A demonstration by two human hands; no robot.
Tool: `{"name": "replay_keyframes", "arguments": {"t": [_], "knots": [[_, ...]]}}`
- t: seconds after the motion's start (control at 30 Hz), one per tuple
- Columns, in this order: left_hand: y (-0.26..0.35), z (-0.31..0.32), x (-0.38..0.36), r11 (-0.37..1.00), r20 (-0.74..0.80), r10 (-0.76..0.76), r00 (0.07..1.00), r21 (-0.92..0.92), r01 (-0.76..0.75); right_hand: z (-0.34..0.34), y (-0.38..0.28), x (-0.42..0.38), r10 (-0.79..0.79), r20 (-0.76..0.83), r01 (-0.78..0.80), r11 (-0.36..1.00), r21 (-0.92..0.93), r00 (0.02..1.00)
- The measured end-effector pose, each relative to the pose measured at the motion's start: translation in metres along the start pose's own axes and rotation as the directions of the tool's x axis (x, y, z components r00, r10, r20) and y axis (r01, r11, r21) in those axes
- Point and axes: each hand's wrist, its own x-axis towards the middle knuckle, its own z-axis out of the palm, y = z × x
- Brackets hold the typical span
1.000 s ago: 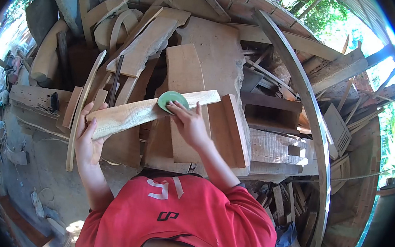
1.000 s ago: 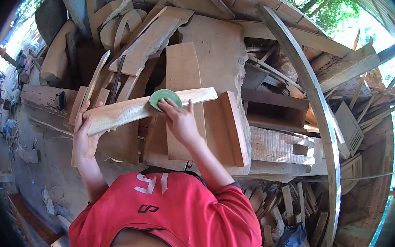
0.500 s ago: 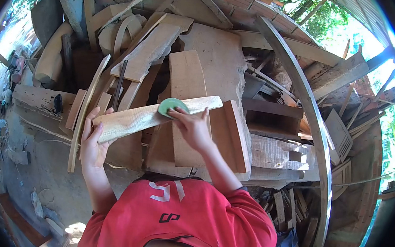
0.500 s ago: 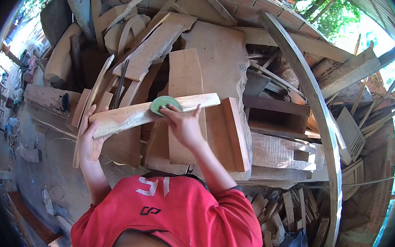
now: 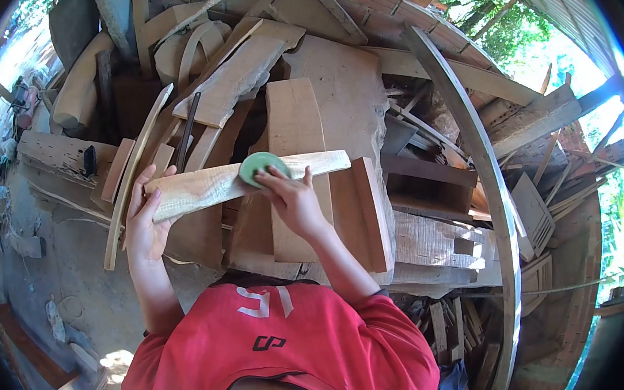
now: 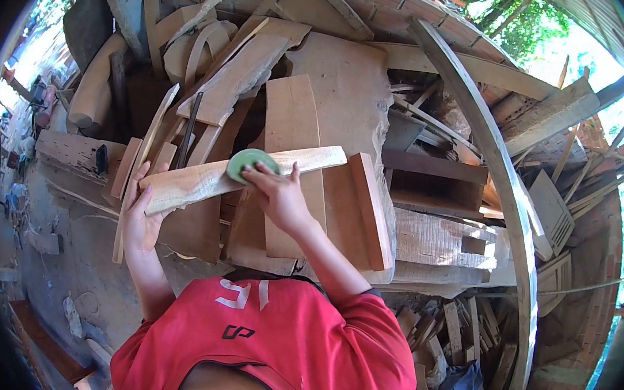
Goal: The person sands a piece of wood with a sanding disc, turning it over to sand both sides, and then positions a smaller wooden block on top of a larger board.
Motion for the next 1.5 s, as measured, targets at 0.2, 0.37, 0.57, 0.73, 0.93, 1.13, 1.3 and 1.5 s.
{"name": "replay_keyframes", "arguments": {"t": [0.2, 0.37, 0.57, 0.73, 0.93, 1.13, 1.3, 1.5], "knots": [[-0.003, -0.006, -0.004, 1.000, -0.006, -0.019, 1.000, -0.014, 0.019, -0.030, 0.105, -0.004, 0.501, 0.019, -0.496, 0.850, 0.176, 0.865], [-0.005, -0.008, -0.003, 1.000, 0.013, 0.005, 1.000, 0.027, -0.005, -0.035, 0.099, 0.015, 0.390, -0.153, -0.419, 0.827, -0.375, 0.908], [-0.005, -0.007, -0.005, 0.998, -0.025, 0.013, 1.000, 0.054, -0.012, -0.001, -0.001, 0.006, -0.025, 0.072, 0.035, 0.990, -0.134, 0.997], [-0.006, -0.009, -0.011, 0.998, -0.035, 0.006, 0.999, 0.058, -0.004, -0.040, 0.087, -0.001, 0.579, -0.160, -0.600, 0.776, -0.192, 0.800], [-0.011, -0.010, -0.007, 0.969, 0.046, 0.194, 0.980, 0.148, -0.198, -0.072, 0.119, 0.004, 0.407, -0.232, -0.451, 0.874, -0.184, 0.884], [0.007, 0.004, -0.017, 0.770, 0.447, 0.394, 0.803, 0.317, -0.554, -0.065, 0.089, 0.017, 0.453, -0.277, -0.488, 0.870, -0.070, 0.848], [0.028, 0.020, -0.023, 0.710, 0.510, 0.292, 0.809, 0.450, -0.541, -0.049, 0.031, 0.021, 0.156, -0.158, -0.161, 0.987, -0.019, 0.975], [0.038, 0.010, -0.027, 0.497, 0.541, 0.144, 0.829, 0.684, -0.533, -0.041, 0.008, -0.006, -0.141, -0.077, 0.134, 0.987, -0.088, 0.987]]}}
